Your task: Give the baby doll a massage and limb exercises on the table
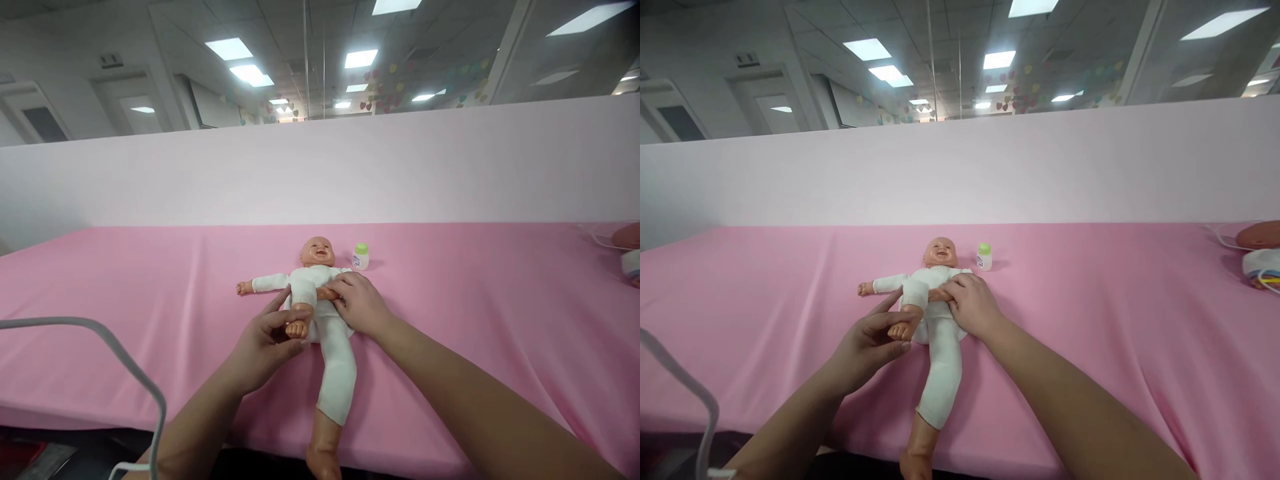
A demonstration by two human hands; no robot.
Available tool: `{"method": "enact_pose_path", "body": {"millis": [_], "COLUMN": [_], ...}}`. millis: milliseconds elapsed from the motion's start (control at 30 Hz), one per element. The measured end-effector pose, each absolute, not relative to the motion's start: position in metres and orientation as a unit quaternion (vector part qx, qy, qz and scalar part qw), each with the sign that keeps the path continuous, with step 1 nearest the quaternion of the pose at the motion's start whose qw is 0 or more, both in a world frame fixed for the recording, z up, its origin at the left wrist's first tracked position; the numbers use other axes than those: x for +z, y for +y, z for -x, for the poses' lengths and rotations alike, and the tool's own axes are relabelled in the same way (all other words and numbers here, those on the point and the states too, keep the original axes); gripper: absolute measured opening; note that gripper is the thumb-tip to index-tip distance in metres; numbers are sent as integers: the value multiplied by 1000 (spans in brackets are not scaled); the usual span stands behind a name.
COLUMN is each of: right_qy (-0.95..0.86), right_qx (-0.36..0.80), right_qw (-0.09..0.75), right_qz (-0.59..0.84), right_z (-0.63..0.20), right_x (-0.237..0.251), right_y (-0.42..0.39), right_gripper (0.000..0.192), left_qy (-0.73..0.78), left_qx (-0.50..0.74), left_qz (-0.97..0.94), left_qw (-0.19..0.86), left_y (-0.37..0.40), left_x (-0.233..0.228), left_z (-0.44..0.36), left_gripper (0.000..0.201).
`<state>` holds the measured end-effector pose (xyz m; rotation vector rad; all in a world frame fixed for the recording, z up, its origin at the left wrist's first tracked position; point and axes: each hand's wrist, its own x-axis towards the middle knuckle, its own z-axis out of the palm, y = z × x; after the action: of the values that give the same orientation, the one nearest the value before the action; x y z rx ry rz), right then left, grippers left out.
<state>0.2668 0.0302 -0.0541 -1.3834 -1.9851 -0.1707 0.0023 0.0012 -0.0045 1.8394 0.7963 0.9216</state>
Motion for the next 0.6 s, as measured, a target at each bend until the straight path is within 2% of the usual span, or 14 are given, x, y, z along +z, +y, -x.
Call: {"method": "enact_pose_path", "body": {"millis": [100, 200, 367, 500, 600], "right_qy": [-774, -767, -678, -536, -452], "right_qx": [-63, -56, 34, 111, 158], "right_qw": [345, 373, 476, 565, 599], "right_qz": [528, 518, 558, 617, 642], "right_z": [-268, -268, -275, -299, -323], "right_x": [-56, -57, -57, -58, -61], "right_y": [31, 31, 31, 38, 44], "right_gripper": [33, 35, 28, 34, 39], "left_qy": [319, 320, 336, 341, 346], "left_qx": [375, 368, 364, 357, 358], "left_qz": [-741, -740, -745, -734, -713], "left_qw": [457, 464, 446, 467, 494], "left_y": [7, 6, -15, -41, -58], "left_x": [-3, -2, -5, -16, -32], "left_z": [-11, -14, 7, 37, 59], "left_gripper": [39, 37, 38, 36, 36]}}
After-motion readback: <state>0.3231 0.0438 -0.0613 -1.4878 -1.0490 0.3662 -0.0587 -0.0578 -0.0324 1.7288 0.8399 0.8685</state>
